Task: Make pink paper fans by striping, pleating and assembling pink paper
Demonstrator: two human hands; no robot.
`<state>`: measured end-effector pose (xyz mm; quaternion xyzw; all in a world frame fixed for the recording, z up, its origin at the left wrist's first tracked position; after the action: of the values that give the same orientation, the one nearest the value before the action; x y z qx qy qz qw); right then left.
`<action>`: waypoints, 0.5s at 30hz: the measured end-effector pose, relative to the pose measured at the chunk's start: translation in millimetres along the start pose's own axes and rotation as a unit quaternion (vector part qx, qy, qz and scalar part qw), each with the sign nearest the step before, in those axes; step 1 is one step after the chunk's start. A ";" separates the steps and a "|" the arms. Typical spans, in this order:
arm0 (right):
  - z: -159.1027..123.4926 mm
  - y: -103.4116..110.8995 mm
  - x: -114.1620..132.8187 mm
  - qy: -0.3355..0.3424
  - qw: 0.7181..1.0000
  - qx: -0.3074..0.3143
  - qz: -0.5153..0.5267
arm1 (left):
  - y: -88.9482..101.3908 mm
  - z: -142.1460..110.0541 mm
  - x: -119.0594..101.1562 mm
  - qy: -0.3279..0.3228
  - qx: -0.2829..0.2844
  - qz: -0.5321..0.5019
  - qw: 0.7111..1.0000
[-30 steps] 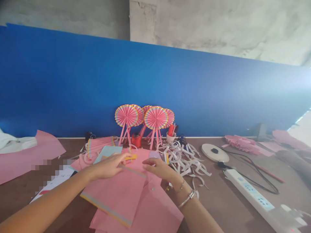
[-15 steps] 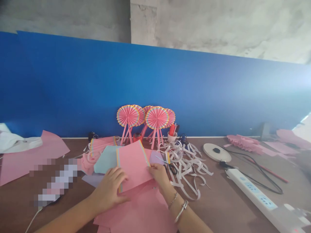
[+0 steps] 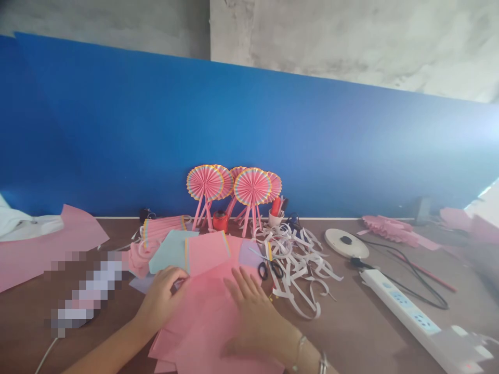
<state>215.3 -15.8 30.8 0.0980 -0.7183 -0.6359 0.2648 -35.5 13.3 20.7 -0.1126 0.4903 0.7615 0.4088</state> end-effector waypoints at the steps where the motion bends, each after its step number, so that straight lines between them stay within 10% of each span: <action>1: 0.2 -7.9 5.0 0.003 1.000 -0.004 -0.027 | 0.4 0.5 0.0 -0.010 -0.015 -0.005 1.000; 8: 46.8 -31.8 24.4 -0.113 0.980 -0.106 -0.125 | 2.2 0.1 4.3 -0.048 -0.046 -0.006 0.998; 15: 41.2 -8.0 -8.9 -0.212 0.946 -0.179 -0.168 | -1.6 -5.2 5.8 -0.048 0.091 0.028 0.994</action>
<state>200.4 22.5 18.7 0.0310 -0.6057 -0.7950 0.0085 -39.2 12.2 13.7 -0.0242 0.5403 0.7291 0.4195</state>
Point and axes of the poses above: each hand's wrist, its own z-axis towards the middle knuckle, its own y-axis out of the back of the hand, x = y × z, the point moved 1 cm from there along z, towards the middle knuckle, and after that the axes turned 8 degrees about -z, right-handed, at the moved point
